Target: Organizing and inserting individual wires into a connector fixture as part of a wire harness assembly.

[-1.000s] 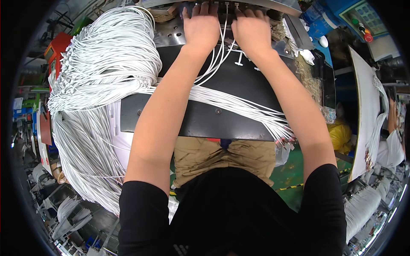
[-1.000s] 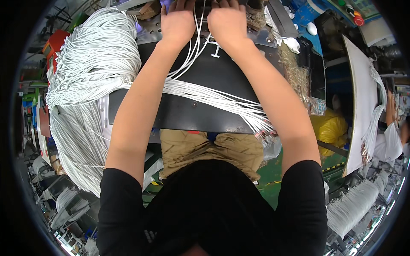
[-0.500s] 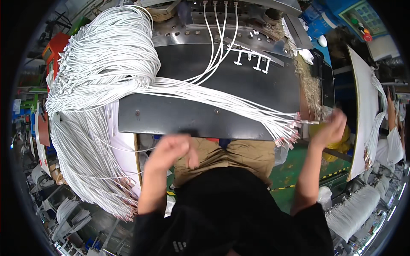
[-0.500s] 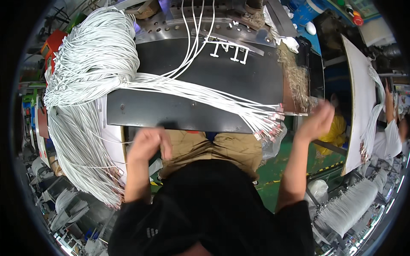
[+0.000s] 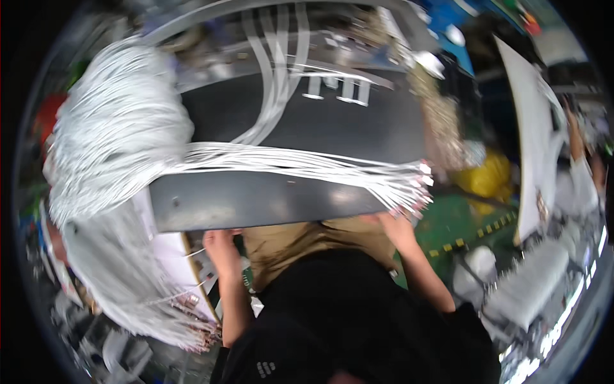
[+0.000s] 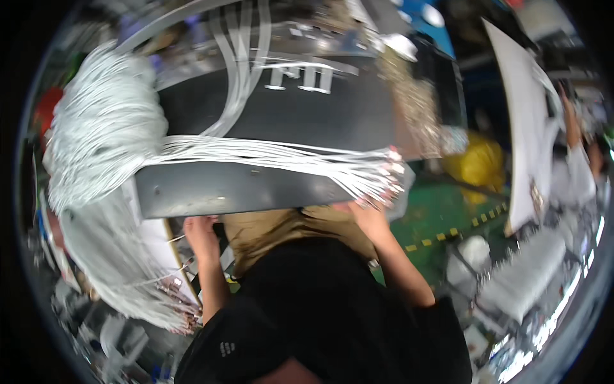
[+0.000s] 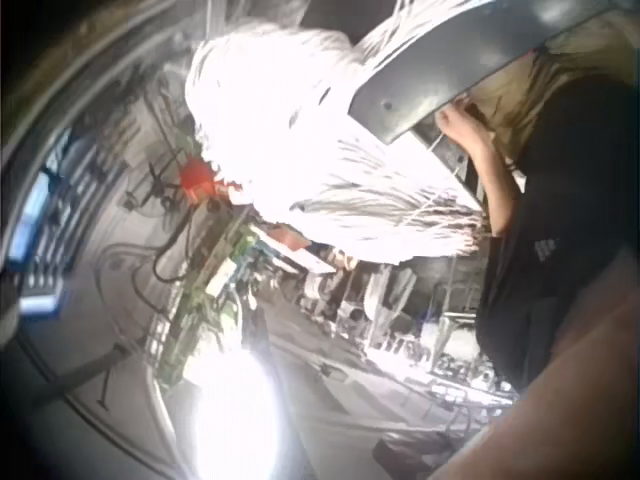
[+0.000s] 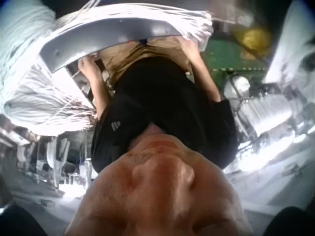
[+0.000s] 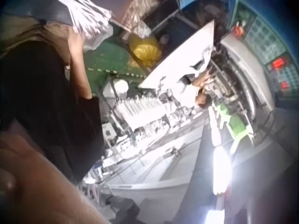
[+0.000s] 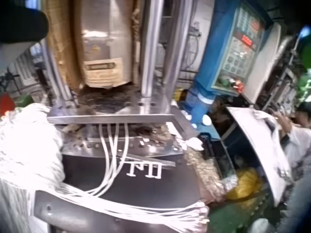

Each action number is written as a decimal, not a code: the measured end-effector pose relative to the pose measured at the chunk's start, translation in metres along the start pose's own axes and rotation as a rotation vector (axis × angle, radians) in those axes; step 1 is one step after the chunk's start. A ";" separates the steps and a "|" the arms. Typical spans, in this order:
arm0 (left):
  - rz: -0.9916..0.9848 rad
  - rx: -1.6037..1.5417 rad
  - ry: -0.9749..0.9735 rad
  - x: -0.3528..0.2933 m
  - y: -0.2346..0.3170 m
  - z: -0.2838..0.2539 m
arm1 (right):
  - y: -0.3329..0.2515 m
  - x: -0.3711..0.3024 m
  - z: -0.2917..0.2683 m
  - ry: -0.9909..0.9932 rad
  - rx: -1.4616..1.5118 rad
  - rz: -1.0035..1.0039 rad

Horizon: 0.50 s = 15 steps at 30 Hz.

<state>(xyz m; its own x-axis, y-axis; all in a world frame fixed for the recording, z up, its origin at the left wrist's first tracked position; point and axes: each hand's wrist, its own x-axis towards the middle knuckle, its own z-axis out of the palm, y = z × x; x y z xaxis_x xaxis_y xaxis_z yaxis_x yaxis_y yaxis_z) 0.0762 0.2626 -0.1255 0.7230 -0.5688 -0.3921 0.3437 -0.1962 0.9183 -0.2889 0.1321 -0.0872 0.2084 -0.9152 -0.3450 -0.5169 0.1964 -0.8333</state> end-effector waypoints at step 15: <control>-0.025 0.061 -0.026 0.010 0.007 -0.020 | -0.035 0.006 -0.017 -0.246 0.167 0.268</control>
<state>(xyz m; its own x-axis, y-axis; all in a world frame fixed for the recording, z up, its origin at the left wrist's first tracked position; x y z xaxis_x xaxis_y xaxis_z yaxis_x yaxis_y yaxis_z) 0.0976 0.2720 -0.1239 0.6989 -0.5833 -0.4139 0.3235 -0.2583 0.9103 -0.2841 0.1140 -0.0527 0.2876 -0.7162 -0.6359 -0.4416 0.4900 -0.7516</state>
